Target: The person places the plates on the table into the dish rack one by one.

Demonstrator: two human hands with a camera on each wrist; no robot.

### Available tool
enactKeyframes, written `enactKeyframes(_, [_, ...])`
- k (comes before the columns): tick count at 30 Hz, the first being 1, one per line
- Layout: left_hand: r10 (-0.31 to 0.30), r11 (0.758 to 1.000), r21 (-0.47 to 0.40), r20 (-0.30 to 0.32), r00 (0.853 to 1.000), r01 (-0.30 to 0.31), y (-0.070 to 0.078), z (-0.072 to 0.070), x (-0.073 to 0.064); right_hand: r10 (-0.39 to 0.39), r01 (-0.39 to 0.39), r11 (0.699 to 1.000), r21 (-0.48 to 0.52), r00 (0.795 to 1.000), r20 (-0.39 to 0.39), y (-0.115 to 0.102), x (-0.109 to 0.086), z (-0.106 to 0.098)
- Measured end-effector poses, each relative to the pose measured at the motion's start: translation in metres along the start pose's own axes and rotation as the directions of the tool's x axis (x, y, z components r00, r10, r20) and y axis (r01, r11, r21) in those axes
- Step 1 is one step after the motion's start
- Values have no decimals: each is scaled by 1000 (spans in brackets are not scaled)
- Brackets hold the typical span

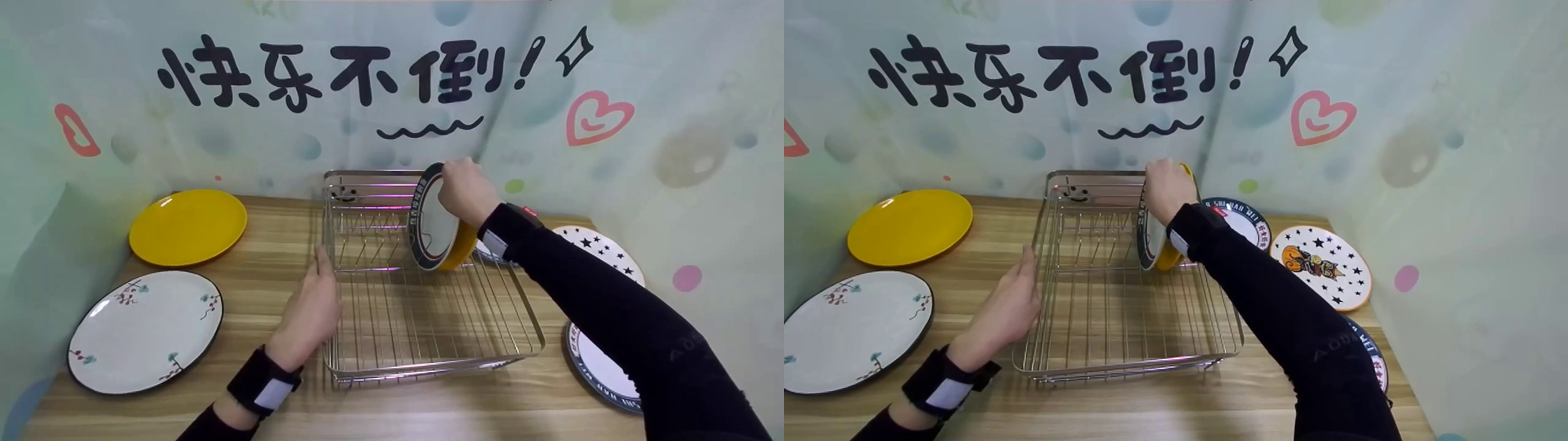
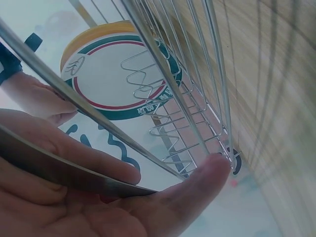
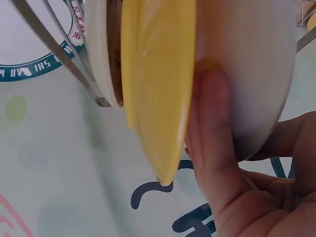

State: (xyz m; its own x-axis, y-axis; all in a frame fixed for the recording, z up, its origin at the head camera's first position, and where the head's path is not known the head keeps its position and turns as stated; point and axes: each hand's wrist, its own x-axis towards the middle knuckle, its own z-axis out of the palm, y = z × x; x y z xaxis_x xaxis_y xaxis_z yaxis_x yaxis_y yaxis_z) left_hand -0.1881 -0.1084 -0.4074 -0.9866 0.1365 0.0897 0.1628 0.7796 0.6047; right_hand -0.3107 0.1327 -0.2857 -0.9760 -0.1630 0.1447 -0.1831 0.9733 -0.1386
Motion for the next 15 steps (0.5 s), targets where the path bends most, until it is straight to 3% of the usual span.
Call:
enactKeyframes(3, [2, 1000, 1, 0, 1000, -2, 0, 0, 0, 19, -19, 1000, 8, 1000, -5, 1, -2, -3])
enactKeyframes(10, [13, 1000, 3, -8, 1000, -13, 0, 1, 0, -91, 65, 972, -227, 990, -108, -3, -17, -12])
enactKeyframes(15, [26, 1000, 4, -18, 999, -26, -1, 2, 0, -129, 99, 980, -170, 975, -179, -4, -35, -23])
